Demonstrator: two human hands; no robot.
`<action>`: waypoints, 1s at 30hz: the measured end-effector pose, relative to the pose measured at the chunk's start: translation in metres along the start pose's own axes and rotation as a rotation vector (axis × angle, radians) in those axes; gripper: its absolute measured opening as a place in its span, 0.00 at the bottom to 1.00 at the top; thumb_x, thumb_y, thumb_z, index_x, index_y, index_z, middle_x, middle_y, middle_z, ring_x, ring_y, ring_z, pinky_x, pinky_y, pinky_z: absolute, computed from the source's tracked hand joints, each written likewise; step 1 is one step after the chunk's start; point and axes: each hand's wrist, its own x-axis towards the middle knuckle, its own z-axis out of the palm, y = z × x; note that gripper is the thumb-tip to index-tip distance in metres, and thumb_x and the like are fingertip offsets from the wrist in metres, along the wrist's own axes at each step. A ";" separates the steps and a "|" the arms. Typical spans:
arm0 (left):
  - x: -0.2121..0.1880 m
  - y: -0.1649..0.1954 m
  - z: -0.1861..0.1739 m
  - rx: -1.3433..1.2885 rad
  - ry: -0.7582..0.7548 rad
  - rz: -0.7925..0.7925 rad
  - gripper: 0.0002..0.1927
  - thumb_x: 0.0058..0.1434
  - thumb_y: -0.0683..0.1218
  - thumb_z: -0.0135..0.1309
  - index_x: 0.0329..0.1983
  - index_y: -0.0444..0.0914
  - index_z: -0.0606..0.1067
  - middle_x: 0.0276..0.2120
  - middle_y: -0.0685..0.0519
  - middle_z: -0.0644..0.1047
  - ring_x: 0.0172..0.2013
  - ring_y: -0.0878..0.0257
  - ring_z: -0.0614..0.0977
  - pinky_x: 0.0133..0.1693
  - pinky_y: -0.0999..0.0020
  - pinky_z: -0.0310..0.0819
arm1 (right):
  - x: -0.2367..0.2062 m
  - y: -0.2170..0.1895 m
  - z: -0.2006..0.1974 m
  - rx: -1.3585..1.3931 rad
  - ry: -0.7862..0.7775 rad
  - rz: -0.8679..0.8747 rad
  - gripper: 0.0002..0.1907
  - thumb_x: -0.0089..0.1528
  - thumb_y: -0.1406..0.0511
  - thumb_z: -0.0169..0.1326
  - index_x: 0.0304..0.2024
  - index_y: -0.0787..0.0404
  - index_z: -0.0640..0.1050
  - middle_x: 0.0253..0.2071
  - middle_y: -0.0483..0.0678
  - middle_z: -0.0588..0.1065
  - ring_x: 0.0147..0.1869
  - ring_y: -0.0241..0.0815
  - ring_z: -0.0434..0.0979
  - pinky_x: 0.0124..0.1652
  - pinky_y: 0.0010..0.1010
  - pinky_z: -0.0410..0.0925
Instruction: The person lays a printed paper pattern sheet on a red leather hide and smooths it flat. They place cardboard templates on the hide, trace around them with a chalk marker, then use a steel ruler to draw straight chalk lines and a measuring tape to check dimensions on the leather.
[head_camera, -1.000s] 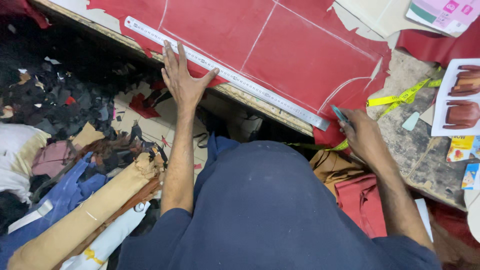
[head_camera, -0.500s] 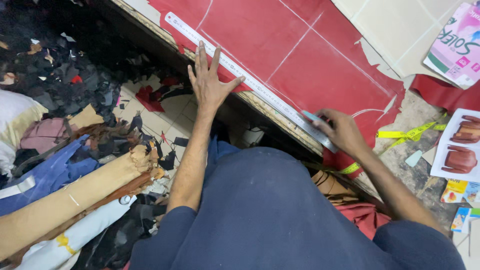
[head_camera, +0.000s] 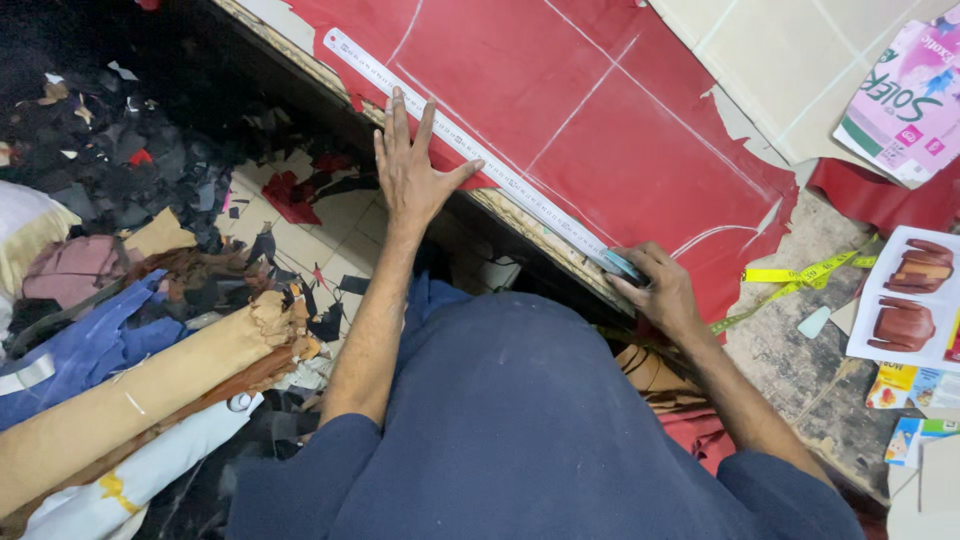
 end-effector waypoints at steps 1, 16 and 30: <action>0.000 0.000 0.000 -0.008 0.004 0.003 0.59 0.49 0.77 0.68 0.77 0.46 0.62 0.77 0.38 0.48 0.76 0.43 0.50 0.69 0.30 0.50 | 0.000 0.000 0.000 0.011 -0.002 -0.004 0.21 0.58 0.63 0.66 0.54 0.59 0.81 0.41 0.50 0.75 0.40 0.45 0.80 0.40 0.35 0.73; 0.000 -0.005 0.005 -0.070 -0.017 -0.051 0.70 0.46 0.76 0.70 0.78 0.34 0.50 0.78 0.40 0.47 0.77 0.46 0.47 0.73 0.37 0.45 | 0.002 -0.003 0.001 0.023 -0.017 -0.045 0.21 0.58 0.66 0.66 0.54 0.60 0.81 0.41 0.50 0.77 0.43 0.45 0.80 0.42 0.35 0.73; -0.001 -0.003 0.003 -0.081 -0.048 -0.045 0.70 0.48 0.74 0.71 0.79 0.34 0.49 0.78 0.39 0.46 0.78 0.46 0.47 0.73 0.37 0.44 | -0.002 0.002 0.003 -0.028 0.011 -0.045 0.21 0.58 0.64 0.67 0.53 0.60 0.82 0.39 0.50 0.76 0.37 0.44 0.79 0.37 0.35 0.72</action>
